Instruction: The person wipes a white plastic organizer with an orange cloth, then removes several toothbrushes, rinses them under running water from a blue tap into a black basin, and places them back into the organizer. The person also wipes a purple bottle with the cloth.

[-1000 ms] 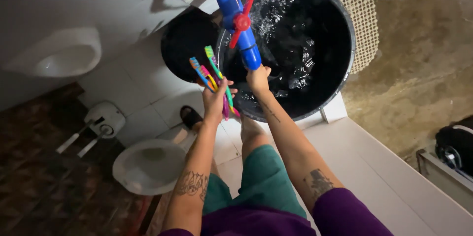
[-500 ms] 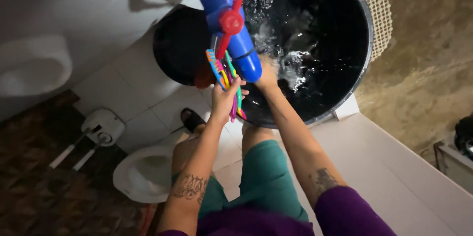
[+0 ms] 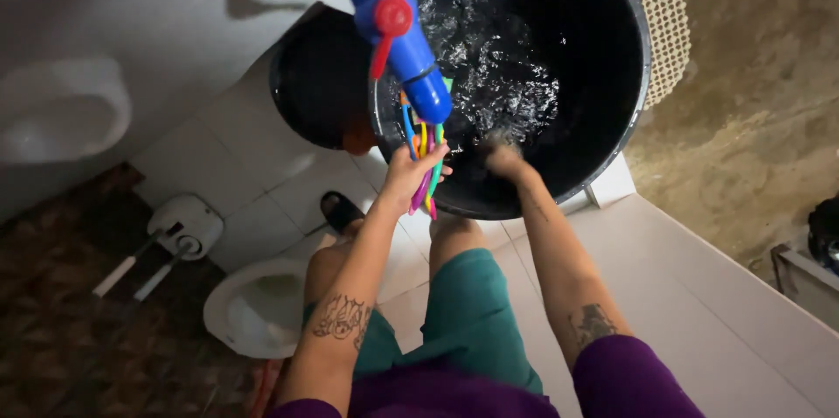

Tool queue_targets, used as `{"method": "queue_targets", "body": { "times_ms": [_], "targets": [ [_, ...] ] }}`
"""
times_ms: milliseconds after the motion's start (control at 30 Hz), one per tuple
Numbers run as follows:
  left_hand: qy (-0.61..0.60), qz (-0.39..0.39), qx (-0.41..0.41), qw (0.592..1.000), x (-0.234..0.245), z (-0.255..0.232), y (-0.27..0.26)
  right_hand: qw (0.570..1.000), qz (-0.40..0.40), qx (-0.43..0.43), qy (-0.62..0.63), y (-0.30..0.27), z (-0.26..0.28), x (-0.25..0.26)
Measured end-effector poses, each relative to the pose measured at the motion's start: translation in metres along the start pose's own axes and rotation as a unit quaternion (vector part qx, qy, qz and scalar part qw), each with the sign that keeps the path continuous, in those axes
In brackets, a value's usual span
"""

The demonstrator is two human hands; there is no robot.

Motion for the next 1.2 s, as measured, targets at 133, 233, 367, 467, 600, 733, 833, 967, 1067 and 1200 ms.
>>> {"method": "queue_targets", "body": {
  "times_ms": [133, 233, 367, 467, 600, 733, 833, 967, 1067, 1200],
  "targets": [
    [0.011, 0.017, -0.025, 0.999, 0.005, -0.012, -0.020, 0.936, -0.343, -0.081, -0.014, -0.021, 0.015, 0.070],
    [-0.007, 0.046, -0.044, 0.998, 0.012, -0.016, -0.037, 0.854, -0.459, -0.127, 0.209, -0.035, 0.037, 0.077],
    [-0.043, 0.081, -0.043, 0.995, 0.009, -0.037, -0.075, 0.659, -0.209, 0.021, 0.722, -0.043, 0.168, 0.106],
    [-0.019, 0.100, -0.084, 0.991, 0.010, -0.048, -0.102, 0.692, -0.136, 0.024, 0.709, -0.082, 0.276, 0.160],
    [0.004, 0.105, -0.127, 0.986, 0.005, -0.082, -0.145, 0.729, -0.063, 0.091, 0.675, -0.126, 0.352, 0.204],
    [-0.011, 0.093, -0.156, 0.983, 0.009, -0.120, -0.182, 0.773, 0.017, 0.129, 0.621, -0.163, 0.410, 0.223],
    [0.022, 0.083, -0.177, 0.980, 0.013, -0.151, -0.205, 0.791, 0.057, 0.109, 0.599, -0.180, 0.439, 0.228],
    [0.084, 0.087, -0.185, 0.975, 0.024, -0.171, -0.218, 0.796, 0.092, 0.087, 0.592, -0.198, 0.469, 0.229],
    [0.110, 0.082, -0.185, 0.973, 0.029, -0.174, -0.223, 0.772, 0.105, 0.112, 0.617, -0.202, 0.470, 0.222],
    [0.101, 0.072, -0.177, 0.976, 0.040, -0.164, -0.221, 0.732, 0.129, 0.145, 0.653, -0.203, 0.469, 0.210]
  ]
}}
Point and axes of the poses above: each hand's wrist, its own y-axis towards the middle knuckle, its own x-axis out of the back of the hand, z = x × y, the point moved 8 cm from there along y, towards the middle knuckle, and after that the axes turned 2 degrees about -x, right-handed, at the moved point
